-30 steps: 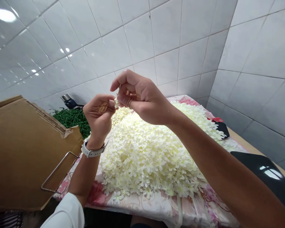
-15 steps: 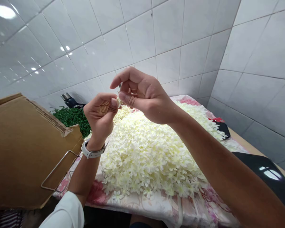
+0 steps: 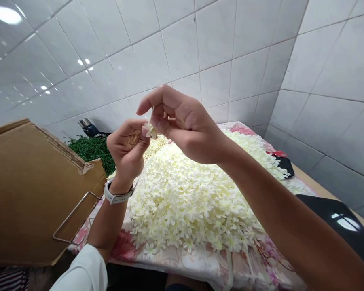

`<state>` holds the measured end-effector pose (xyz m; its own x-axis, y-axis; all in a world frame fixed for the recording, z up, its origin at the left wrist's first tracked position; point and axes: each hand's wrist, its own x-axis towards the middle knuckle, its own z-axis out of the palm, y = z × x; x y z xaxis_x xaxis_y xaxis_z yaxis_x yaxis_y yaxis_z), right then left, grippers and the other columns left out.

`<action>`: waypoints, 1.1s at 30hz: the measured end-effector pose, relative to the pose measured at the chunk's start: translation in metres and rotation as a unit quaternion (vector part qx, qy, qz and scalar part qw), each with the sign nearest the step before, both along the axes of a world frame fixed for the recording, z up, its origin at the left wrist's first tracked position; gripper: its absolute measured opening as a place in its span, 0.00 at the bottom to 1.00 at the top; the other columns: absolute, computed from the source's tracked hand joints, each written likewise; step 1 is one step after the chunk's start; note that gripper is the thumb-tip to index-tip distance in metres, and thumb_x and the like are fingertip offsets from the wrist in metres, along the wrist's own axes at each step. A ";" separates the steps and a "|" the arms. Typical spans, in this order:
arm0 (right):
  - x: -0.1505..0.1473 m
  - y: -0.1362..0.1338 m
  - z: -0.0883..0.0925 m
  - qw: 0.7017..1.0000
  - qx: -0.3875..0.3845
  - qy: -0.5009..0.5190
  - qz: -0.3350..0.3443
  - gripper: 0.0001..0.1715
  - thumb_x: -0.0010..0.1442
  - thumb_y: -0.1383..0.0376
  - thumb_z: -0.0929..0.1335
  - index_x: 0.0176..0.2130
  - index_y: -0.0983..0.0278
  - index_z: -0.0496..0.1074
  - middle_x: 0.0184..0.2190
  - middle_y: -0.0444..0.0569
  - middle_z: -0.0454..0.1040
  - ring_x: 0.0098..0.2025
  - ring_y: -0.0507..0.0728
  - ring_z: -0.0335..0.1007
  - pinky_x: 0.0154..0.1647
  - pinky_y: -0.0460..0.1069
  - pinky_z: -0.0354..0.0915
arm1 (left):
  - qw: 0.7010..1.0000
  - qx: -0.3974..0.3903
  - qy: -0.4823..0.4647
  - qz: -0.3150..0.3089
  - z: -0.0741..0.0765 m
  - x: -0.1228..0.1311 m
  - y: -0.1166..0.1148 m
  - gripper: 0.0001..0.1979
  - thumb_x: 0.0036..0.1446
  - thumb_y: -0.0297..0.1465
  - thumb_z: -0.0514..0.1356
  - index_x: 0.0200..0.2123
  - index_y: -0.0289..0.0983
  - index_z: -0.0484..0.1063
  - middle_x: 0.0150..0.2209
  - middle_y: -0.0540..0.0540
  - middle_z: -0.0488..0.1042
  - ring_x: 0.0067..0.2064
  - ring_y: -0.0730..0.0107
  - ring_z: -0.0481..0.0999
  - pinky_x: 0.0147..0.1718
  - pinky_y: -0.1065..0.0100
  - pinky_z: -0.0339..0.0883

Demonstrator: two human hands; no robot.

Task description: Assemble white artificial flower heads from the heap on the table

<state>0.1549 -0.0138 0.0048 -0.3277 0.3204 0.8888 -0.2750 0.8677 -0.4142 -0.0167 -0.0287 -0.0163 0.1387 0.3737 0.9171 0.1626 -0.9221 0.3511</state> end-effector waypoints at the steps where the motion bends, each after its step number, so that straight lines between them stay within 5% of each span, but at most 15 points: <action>1: 0.000 -0.002 0.000 0.999 0.021 -0.005 -0.028 0.04 0.69 0.63 0.67 0.44 0.59 0.71 0.30 0.43 0.66 0.29 0.50 0.64 0.29 0.48 0.65 | 1.000 -0.001 0.001 -0.006 0.000 0.001 0.000 0.07 0.67 0.34 0.60 0.39 0.39 0.78 0.29 0.51 0.75 0.30 0.79 0.72 0.30 0.73 0.67; 6: -0.001 -0.005 -0.002 0.980 0.118 -0.043 -0.154 0.07 0.69 0.66 0.65 0.48 0.59 0.69 0.27 0.41 0.65 0.27 0.51 0.61 0.29 0.49 0.64 | 1.000 -0.020 -0.003 0.008 0.003 0.005 -0.001 0.12 0.67 0.39 0.60 0.35 0.38 0.77 0.28 0.52 0.75 0.30 0.78 0.74 0.31 0.73 0.69; 17: 0.001 0.010 -0.004 0.967 0.137 0.002 -0.217 0.04 0.66 0.69 0.66 0.38 0.60 0.67 0.25 0.41 0.65 0.26 0.51 0.62 0.27 0.49 0.63 | 0.984 -0.008 -0.011 0.177 0.010 -0.006 0.005 0.16 0.66 0.40 0.61 0.29 0.37 0.76 0.27 0.50 0.80 0.26 0.78 0.75 0.28 0.72 0.67; 24: 0.001 0.016 -0.007 0.932 0.189 0.001 -0.309 0.09 0.63 0.73 0.65 0.36 0.57 0.65 0.28 0.43 0.71 0.25 0.53 0.63 0.28 0.52 0.66 | 0.952 0.119 0.019 0.283 0.003 -0.001 0.009 0.12 0.68 0.35 0.60 0.32 0.38 0.76 0.28 0.50 0.81 0.26 0.77 0.75 0.29 0.72 0.67; 33: -0.001 0.026 -0.009 0.907 0.240 0.025 -0.344 0.13 0.61 0.77 0.62 0.35 0.58 0.61 0.30 0.45 0.72 0.31 0.54 0.66 0.31 0.52 0.66 | 0.933 0.176 0.014 0.314 0.001 0.008 0.007 0.14 0.68 0.34 0.59 0.28 0.37 0.74 0.23 0.51 0.76 0.24 0.78 0.71 0.27 0.72 0.62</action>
<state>0.1536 0.0122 -0.0044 -0.1525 0.0059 0.9883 0.3926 0.9181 0.0551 -0.0086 -0.0221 -0.0149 0.0194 0.0665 0.9976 0.7139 -0.6995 0.0328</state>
